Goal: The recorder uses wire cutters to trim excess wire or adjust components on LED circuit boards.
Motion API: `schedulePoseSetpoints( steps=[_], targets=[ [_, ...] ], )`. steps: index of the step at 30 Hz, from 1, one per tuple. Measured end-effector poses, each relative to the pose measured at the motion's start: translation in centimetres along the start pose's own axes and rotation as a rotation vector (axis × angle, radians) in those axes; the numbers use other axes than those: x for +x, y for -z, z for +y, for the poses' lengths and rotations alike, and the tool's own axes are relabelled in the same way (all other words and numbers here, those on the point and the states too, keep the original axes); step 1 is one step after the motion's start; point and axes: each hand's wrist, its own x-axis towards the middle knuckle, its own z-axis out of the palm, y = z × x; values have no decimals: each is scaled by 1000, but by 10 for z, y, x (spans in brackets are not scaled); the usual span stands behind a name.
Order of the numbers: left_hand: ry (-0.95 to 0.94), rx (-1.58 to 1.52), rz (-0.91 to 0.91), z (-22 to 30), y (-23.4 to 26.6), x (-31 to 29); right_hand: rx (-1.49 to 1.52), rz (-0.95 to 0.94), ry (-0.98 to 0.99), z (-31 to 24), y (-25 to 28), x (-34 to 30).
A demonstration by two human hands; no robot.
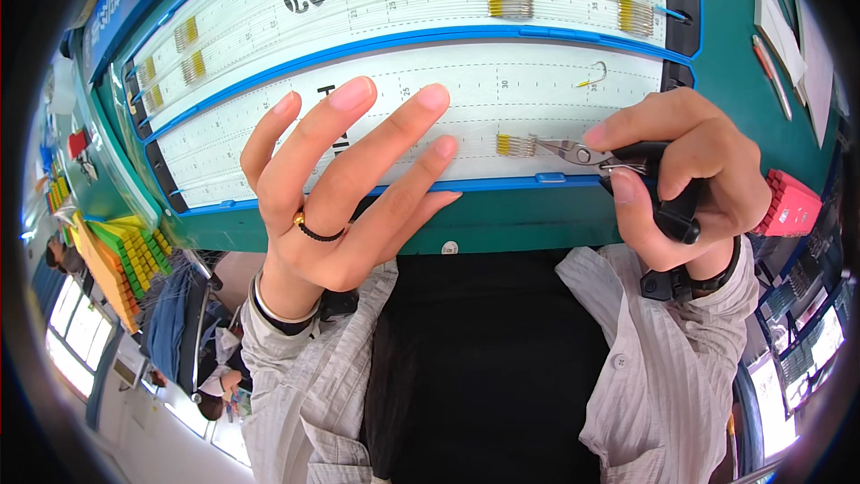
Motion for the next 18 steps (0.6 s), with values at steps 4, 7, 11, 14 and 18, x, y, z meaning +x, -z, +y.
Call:
schedulePoseSetpoints(
  steps=[4,7,11,14,18],
  targets=[
    [14,-11,-10,1,2,0,33,20,-17,-3,0,0],
    [14,-19,-21,0,1,1,33,10,-18,-1,0,0],
    [12,-12,-26,1,2,0,12,-2,11,0,-1,1],
    [10,-10,-24,1,2,-1,0,-1,19,-1,-1,2],
    [11,-11,-25,1,2,0,8,8,8,-1,-1,1]
  ],
)
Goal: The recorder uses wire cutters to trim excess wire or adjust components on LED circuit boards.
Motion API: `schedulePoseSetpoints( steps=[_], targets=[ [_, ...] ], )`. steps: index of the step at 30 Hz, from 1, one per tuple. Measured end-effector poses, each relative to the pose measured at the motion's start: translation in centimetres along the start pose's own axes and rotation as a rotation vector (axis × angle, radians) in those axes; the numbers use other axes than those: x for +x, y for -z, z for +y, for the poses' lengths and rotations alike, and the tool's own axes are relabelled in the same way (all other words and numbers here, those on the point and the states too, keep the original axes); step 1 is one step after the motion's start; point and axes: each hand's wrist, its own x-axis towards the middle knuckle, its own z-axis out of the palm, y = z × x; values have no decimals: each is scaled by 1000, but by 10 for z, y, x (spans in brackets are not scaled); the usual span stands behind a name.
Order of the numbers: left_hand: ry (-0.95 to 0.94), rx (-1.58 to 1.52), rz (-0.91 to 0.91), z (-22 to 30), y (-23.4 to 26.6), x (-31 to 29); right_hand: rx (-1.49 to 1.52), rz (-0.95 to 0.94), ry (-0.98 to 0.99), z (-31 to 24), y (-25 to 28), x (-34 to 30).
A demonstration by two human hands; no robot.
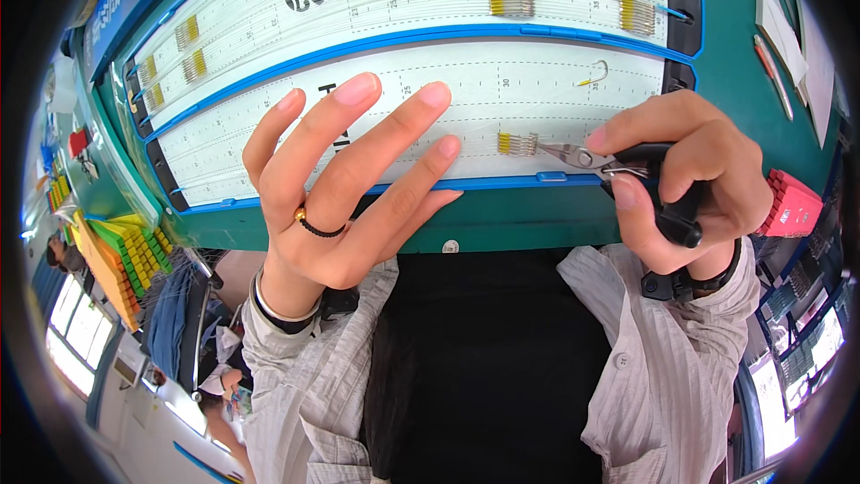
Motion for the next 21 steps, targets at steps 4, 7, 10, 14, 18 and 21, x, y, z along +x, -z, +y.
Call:
schedulePoseSetpoints(
  steps=[4,7,10,14,18,21],
  targets=[
    [5,-12,-5,0,-1,1,26,-6,-10,0,2,0],
    [9,-8,-6,1,1,1,22,-16,8,1,1,0],
    [11,-3,-5,1,1,1,18,-19,10,1,0,0],
    [15,-8,2,1,0,0,6,-28,2,0,0,0],
    [29,-18,-5,2,0,2,24,-11,12,1,2,0],
    [11,-4,-9,1,0,2,46,-20,-21,-1,2,-1]
  ],
)
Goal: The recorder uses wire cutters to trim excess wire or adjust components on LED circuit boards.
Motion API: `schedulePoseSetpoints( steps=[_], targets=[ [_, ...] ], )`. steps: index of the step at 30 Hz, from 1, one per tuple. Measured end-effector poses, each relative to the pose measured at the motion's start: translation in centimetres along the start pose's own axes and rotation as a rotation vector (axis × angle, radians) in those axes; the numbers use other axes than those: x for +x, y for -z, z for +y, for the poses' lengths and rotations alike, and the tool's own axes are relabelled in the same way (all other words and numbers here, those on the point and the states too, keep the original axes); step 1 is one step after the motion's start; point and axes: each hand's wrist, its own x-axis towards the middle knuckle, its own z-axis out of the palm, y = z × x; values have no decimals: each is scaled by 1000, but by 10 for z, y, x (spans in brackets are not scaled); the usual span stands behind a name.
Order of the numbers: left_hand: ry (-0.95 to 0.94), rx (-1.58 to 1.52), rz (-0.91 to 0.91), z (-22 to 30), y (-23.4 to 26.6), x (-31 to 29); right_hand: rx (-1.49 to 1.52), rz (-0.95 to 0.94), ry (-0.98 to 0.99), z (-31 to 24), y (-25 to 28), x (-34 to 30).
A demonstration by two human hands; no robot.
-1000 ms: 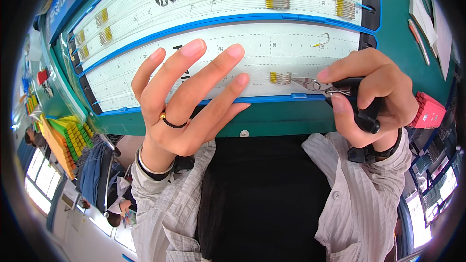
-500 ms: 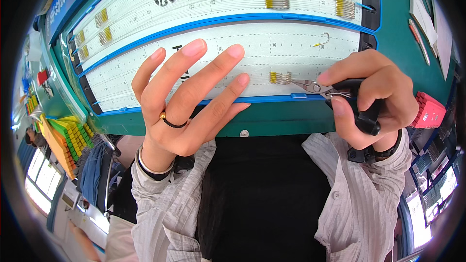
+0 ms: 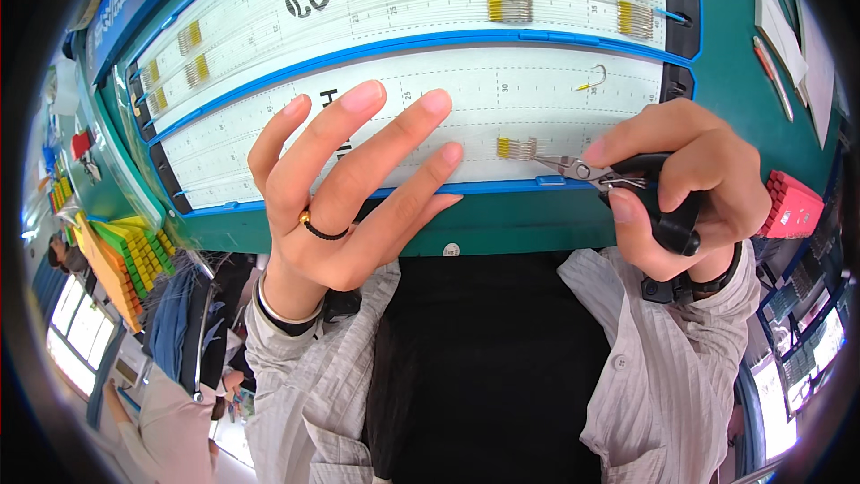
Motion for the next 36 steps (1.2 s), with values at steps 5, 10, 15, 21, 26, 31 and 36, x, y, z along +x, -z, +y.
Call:
schedulePoseSetpoints(
  steps=[5,10,15,21,26,31,36],
  targets=[
    [5,5,-2,1,1,-1,-26,-25,30,2,0,1],
    [-9,-5,12,0,-2,-1,-13,-6,21,1,-1,0],
    [-55,-32,44,-3,-8,-2,8,-13,10,-1,0,1],
    [-64,-62,44,-2,-10,0,-8,-41,17,0,1,-1],
    [-60,-53,32,-1,-9,0,12,0,-21,-1,1,-1],
    [-66,-46,37,0,-11,1,3,-11,12,0,-1,0],
    [-53,-44,10,1,-12,4,2,1,30,3,-3,0]
  ],
)
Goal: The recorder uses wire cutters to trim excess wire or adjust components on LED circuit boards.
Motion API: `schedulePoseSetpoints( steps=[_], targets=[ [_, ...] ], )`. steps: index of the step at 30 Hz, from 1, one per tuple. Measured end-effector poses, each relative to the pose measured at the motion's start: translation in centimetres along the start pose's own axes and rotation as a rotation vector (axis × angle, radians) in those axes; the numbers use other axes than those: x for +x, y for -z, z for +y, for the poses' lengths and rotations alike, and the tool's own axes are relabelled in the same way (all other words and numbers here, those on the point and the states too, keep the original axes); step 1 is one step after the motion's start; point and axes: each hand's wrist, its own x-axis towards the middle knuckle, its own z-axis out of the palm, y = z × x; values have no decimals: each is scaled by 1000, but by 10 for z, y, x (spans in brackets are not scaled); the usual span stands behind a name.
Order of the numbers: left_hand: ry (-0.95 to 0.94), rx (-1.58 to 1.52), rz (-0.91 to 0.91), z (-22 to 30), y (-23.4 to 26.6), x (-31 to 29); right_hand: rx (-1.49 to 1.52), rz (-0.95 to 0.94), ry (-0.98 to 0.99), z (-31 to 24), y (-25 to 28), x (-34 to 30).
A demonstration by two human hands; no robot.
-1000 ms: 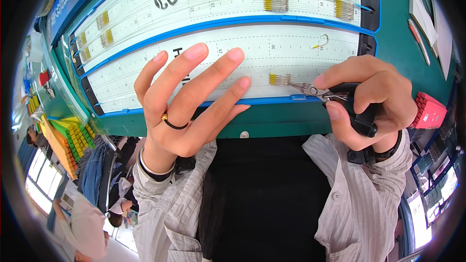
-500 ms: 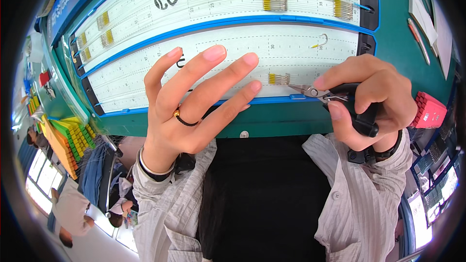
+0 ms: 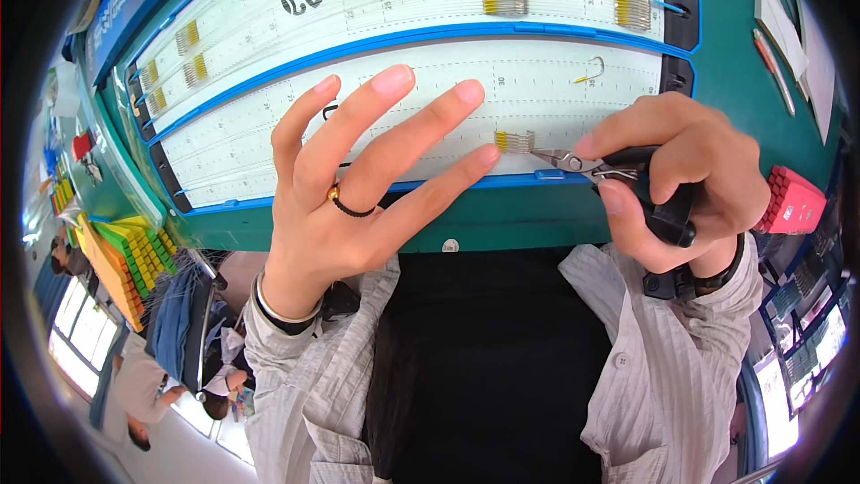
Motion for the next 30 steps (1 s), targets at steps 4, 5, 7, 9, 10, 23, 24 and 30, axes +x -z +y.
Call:
schedulePoseSetpoints(
  steps=[4,5,7,9,10,23,24,30],
  targets=[
    [17,-22,-35,-1,-2,1,-13,17,20,2,1,-2],
    [32,-31,-38,-1,-2,1,-18,14,23,2,1,-2],
    [48,-37,-51,0,-1,1,-26,4,16,0,3,0],
    [65,-42,-62,0,1,1,-36,-7,11,-2,4,1],
    [72,-41,-75,1,1,2,-47,-17,-2,-3,5,0],
    [88,-40,-101,3,2,2,-68,-9,-9,-4,4,-2],
    [87,-41,-100,2,0,2,-70,-9,-10,-3,4,-2],
    [21,-15,-55,-1,1,2,-45,6,30,-1,0,0]
  ],
)
